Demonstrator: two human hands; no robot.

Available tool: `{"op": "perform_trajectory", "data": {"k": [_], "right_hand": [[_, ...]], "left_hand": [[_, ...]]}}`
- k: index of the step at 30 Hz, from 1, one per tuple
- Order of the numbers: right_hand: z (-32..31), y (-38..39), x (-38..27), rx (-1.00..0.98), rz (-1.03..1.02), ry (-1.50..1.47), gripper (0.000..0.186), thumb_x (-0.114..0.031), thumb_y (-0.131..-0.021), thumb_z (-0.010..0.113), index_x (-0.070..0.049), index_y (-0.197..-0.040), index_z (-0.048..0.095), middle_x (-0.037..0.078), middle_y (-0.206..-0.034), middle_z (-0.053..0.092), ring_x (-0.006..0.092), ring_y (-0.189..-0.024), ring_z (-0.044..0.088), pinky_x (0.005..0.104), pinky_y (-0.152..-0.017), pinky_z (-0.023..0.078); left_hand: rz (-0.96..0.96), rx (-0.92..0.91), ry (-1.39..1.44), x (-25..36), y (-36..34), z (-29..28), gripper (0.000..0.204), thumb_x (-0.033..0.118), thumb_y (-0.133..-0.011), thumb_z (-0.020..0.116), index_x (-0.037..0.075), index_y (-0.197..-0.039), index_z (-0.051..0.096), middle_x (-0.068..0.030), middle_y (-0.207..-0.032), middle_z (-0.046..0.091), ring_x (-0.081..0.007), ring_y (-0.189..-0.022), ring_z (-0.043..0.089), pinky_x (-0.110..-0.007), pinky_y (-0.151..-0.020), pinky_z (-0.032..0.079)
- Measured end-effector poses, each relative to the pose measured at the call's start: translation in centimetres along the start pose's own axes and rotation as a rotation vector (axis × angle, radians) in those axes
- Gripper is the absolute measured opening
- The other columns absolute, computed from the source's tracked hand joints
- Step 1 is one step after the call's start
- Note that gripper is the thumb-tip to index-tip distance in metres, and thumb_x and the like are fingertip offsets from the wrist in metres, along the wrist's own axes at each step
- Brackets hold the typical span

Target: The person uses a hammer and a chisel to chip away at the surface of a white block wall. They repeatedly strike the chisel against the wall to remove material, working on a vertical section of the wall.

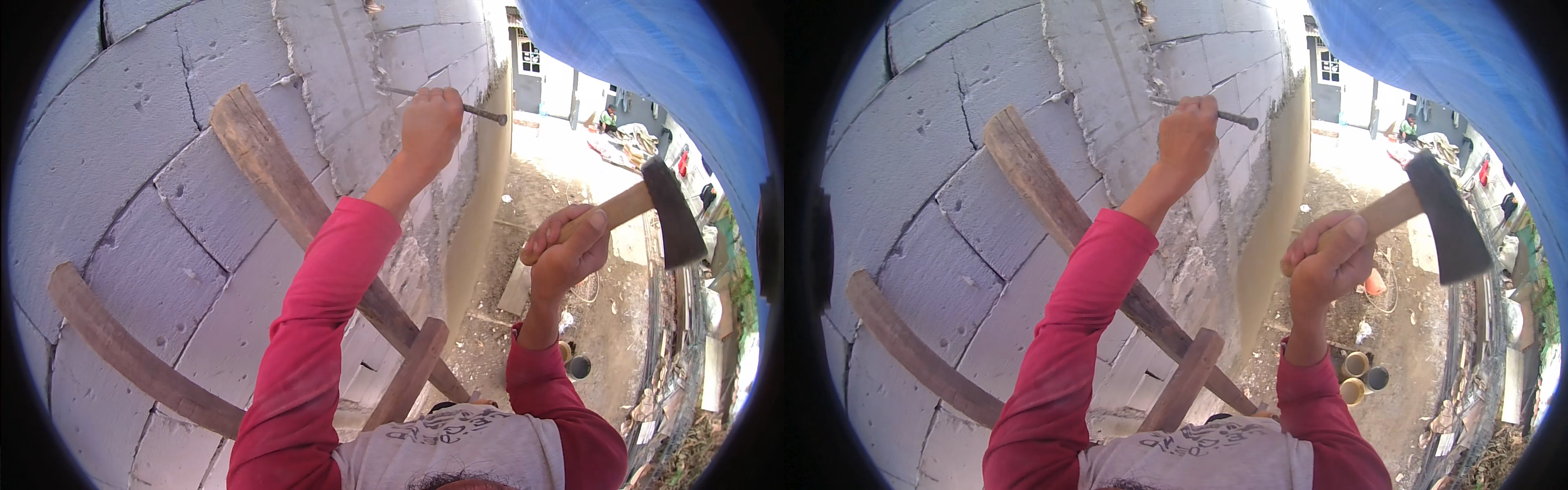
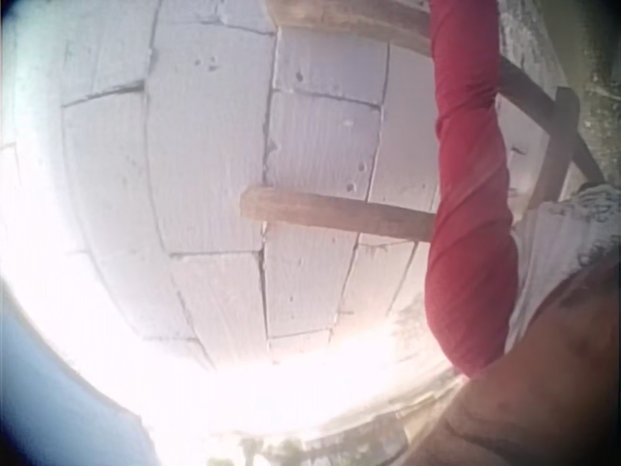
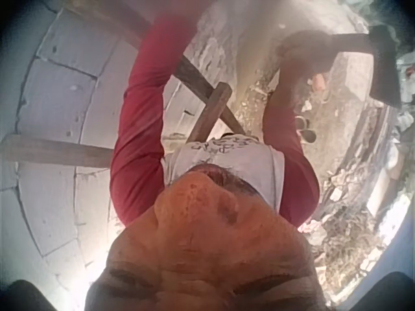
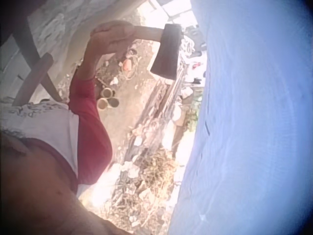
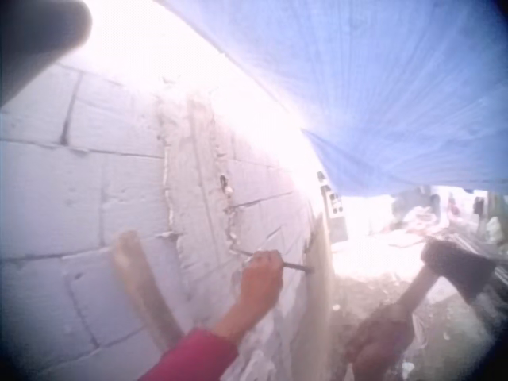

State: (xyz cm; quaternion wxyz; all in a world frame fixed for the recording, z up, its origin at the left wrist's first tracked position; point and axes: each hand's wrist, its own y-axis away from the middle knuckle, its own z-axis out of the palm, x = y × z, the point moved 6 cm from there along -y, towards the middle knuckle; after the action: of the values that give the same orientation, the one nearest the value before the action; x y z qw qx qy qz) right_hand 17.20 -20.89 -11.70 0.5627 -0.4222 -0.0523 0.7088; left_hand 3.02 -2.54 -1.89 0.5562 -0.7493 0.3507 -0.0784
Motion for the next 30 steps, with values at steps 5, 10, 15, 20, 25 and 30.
{"op": "perform_trajectory", "data": {"k": [5, 10, 15, 20, 25, 30], "right_hand": [[0.7, 0.1, -0.3, -0.050, -0.026, 0.034, 0.046, -0.037, -0.108, 0.038, -0.004, -0.078, 0.047, 0.005, -0.054, 0.046, 0.0115, -0.038, 0.043, 0.0268, -0.033, 0.036], [0.5, -1.1, -3.3, 0.078, -0.418, -0.187, 0.041, -0.029, -0.106, 0.041, -0.002, -0.075, 0.049, 0.007, -0.057, 0.049, 0.0135, -0.040, 0.044, 0.0300, -0.035, 0.037], [4.5, 1.9, 7.3, -0.414, 0.007, 0.444, 0.025, -0.022, -0.104, 0.054, -0.001, -0.091, 0.058, 0.005, -0.070, 0.053, 0.0170, -0.063, 0.053, 0.0345, -0.059, 0.042], [1.1, 1.6, 7.3, -0.236, -0.032, 0.342, 0.037, -0.025, -0.107, 0.046, -0.004, -0.078, 0.054, 0.005, -0.060, 0.051, 0.0139, -0.048, 0.050, 0.0296, -0.044, 0.039], [1.8, 0.1, -1.2, -0.005, -0.267, -0.176, 0.044, -0.028, -0.109, 0.037, -0.004, -0.074, 0.048, 0.005, -0.055, 0.049, 0.0105, -0.038, 0.046, 0.0255, -0.031, 0.037], [2.3, 1.0, 7.4, -0.160, -0.704, 0.529, 0.031, -0.024, -0.104, 0.049, -0.002, -0.085, 0.056, 0.005, -0.060, 0.050, 0.0166, -0.042, 0.046, 0.0297, -0.041, 0.041]], "left_hand": [[-0.057, -0.011, -0.022, -0.5, 0.0, -0.1, 0.018, -0.002, -0.073, 0.061, 0.002, -0.090, 0.055, -0.0148, -0.087, 0.066, -0.0340, -0.089, 0.066, -0.045, -0.065, 0.055], [-0.080, 0.015, 0.006, -1.1, 0.0, -0.6, 0.022, -0.002, -0.071, 0.065, 0.003, -0.090, 0.055, -0.0147, -0.085, 0.065, -0.0346, -0.088, 0.066, -0.046, -0.065, 0.054], [-0.079, -0.014, 0.028, -0.5, -0.2, -1.0, 0.025, -0.001, -0.069, 0.068, 0.002, -0.090, 0.055, -0.0158, -0.085, 0.065, -0.0355, -0.090, 0.066, -0.046, -0.068, 0.054], [-0.015, -0.033, 0.024, -0.9, -0.5, -0.9, 0.024, -0.002, -0.070, 0.067, 0.001, -0.091, 0.055, -0.0166, -0.086, 0.065, -0.0357, -0.091, 0.066, -0.045, -0.069, 0.055], [-0.019, -0.002, -0.032, -1.7, 0.4, -0.2, 0.020, -0.002, -0.073, 0.064, 0.002, -0.091, 0.056, -0.0162, -0.086, 0.066, -0.0355, -0.089, 0.067, -0.045, -0.068, 0.054], [-0.068, -0.074, 0.021, -0.6, -0.3, 0.2, 0.018, -0.001, -0.075, 0.062, 0.002, -0.091, 0.056, -0.0157, -0.087, 0.066, -0.0354, -0.089, 0.067, -0.045, -0.068, 0.054]]}}
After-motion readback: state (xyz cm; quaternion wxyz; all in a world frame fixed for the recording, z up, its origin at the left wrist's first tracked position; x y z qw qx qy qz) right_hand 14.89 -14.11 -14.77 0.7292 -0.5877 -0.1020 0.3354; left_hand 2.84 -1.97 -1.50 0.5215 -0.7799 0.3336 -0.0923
